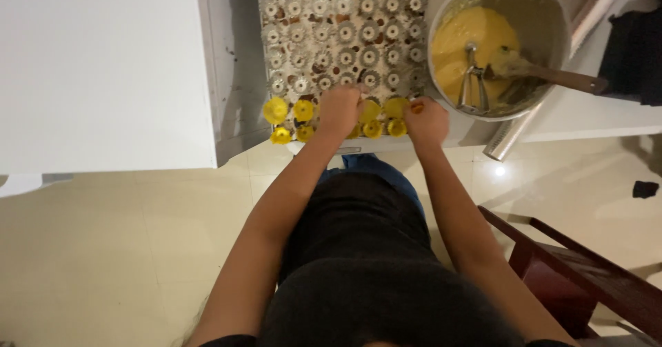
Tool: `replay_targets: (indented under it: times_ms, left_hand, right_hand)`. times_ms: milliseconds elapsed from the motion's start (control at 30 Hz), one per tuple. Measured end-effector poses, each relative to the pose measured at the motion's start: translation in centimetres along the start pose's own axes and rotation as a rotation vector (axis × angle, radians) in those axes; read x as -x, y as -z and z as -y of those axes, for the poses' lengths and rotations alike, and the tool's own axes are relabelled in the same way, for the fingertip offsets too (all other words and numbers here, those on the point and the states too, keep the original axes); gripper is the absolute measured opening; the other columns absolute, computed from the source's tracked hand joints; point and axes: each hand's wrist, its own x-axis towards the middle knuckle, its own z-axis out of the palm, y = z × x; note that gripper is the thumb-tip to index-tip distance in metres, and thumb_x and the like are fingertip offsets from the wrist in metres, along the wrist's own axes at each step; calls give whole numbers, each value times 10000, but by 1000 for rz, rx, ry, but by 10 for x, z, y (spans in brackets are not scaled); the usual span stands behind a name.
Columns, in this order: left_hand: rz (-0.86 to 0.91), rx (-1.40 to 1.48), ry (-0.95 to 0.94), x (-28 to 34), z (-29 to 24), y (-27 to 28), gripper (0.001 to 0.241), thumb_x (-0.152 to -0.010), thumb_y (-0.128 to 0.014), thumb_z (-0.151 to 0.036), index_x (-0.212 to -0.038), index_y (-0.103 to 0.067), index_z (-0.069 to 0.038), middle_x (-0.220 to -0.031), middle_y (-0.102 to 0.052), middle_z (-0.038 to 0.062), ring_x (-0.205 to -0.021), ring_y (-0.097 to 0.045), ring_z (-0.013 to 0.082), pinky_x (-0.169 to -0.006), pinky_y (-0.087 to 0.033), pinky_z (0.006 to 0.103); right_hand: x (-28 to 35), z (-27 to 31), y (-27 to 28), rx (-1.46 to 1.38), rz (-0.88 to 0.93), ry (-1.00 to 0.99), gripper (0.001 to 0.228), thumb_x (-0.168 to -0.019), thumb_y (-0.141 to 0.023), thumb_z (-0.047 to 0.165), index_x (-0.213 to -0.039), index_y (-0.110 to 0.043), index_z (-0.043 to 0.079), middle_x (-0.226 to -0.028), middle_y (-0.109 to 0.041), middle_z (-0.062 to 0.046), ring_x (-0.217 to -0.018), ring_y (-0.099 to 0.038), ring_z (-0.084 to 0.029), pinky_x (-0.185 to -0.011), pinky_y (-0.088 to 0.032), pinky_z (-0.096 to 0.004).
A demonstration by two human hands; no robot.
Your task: Placing paper liners into muffin tins and preparing to scoop batter.
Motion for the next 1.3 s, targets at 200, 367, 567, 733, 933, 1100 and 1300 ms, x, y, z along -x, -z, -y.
replay_targets:
  times_ms: [200,367,567,733,933,1100,1300]
  left_hand:
    - [-141,-243,-157,-17,-4,-16,144,-783,-701,-70,-899,-765,-127,-940,-716,108,-1011,-625,311,-914,-446,499]
    - [-164,-271,-189,-18,-13,-13,236,-806,-671,-53,-1016,-737,-137,-983,-718,88,-1019,-611,298,-932,-426,490]
    - [-197,-321,-240,-21,-9,-23,269,-850,-650,-60,-1104,-701,-134,-1065,-672,79,-1060,-593,300,-940,-422,479]
    - [-301,-399,-331,-19,-6,-30,280,-837,-648,-96,-1112,-697,-127,-1125,-644,89,-1080,-587,297,-916,-425,460]
    - [-198,-311,-245,-10,-26,2,229,-872,-653,-92,-1093,-709,-112,-1086,-594,87,-1070,-559,294,-916,-423,467]
    - [-127,-349,-336,6,-17,-7,76,-791,-689,-118,-828,-742,-79,-1156,-577,98,-1115,-516,316,-934,-405,490]
    - [-143,-462,-401,9,-1,-31,85,-718,-711,-127,-736,-773,-71,-1295,-562,122,-1191,-473,331,-1022,-369,504]
  right_hand:
    - [-16,15,-2,169,125,-99,231,-777,-785,329,-979,-778,216,-942,-762,-55,-901,-713,-295,-763,-571,-445]
    - [-27,7,-6,248,244,-160,310,-737,-801,336,-1020,-733,228,-979,-734,-38,-948,-688,-279,-775,-558,-448]
    - [-27,9,-6,32,214,-194,370,-714,-807,379,-1034,-716,216,-986,-740,-4,-947,-697,-244,-809,-545,-412]
    - [-33,7,-16,203,193,-100,236,-770,-787,370,-963,-749,239,-1012,-738,-26,-953,-692,-278,-792,-540,-428]
    - [-34,-3,-28,186,180,-60,263,-761,-798,372,-972,-719,235,-998,-738,-45,-946,-697,-284,-803,-519,-440]
    - [-32,-2,-27,220,127,3,273,-749,-818,373,-964,-726,232,-986,-725,-72,-967,-683,-304,-805,-518,-454]
    - [-26,3,-18,235,147,33,335,-773,-836,444,-975,-717,204,-994,-727,-80,-971,-681,-310,-800,-523,-464]
